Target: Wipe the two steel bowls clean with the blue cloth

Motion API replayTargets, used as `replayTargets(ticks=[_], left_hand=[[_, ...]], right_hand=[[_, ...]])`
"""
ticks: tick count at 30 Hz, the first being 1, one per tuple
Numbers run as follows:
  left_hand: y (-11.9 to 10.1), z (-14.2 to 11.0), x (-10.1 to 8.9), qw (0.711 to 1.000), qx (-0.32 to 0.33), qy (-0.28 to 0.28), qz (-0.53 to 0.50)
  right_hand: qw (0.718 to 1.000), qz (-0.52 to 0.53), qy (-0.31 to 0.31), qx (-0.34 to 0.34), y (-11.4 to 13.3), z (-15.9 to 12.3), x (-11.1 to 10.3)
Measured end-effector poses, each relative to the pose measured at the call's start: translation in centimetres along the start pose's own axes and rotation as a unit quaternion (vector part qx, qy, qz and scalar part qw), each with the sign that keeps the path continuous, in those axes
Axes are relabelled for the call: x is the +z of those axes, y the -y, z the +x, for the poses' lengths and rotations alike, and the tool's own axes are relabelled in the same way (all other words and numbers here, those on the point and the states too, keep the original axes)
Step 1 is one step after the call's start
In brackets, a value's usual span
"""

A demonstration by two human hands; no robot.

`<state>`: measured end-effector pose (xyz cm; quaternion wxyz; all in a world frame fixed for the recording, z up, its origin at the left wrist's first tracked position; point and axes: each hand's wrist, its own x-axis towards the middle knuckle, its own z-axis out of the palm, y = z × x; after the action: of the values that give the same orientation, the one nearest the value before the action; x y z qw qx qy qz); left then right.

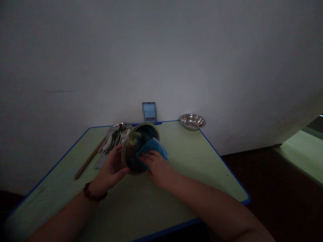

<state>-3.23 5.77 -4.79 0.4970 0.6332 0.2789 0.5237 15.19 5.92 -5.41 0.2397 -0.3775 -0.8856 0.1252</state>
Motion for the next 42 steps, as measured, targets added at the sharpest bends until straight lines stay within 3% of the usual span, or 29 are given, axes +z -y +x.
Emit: replayTargets(ticks=[34, 42], left_hand=[[1.3, -0.3, -0.1, 1.000, 0.022, -0.002, 0.005], [0.4, -0.3, 0.2, 1.000, -0.002, 0.018, 0.005]], right_hand=[[0.998, 0.048, -0.028, -0.017, -0.2, 0.1, 0.7], [0.999, 0.021, -0.010, -0.024, -0.1, 0.1, 0.3]])
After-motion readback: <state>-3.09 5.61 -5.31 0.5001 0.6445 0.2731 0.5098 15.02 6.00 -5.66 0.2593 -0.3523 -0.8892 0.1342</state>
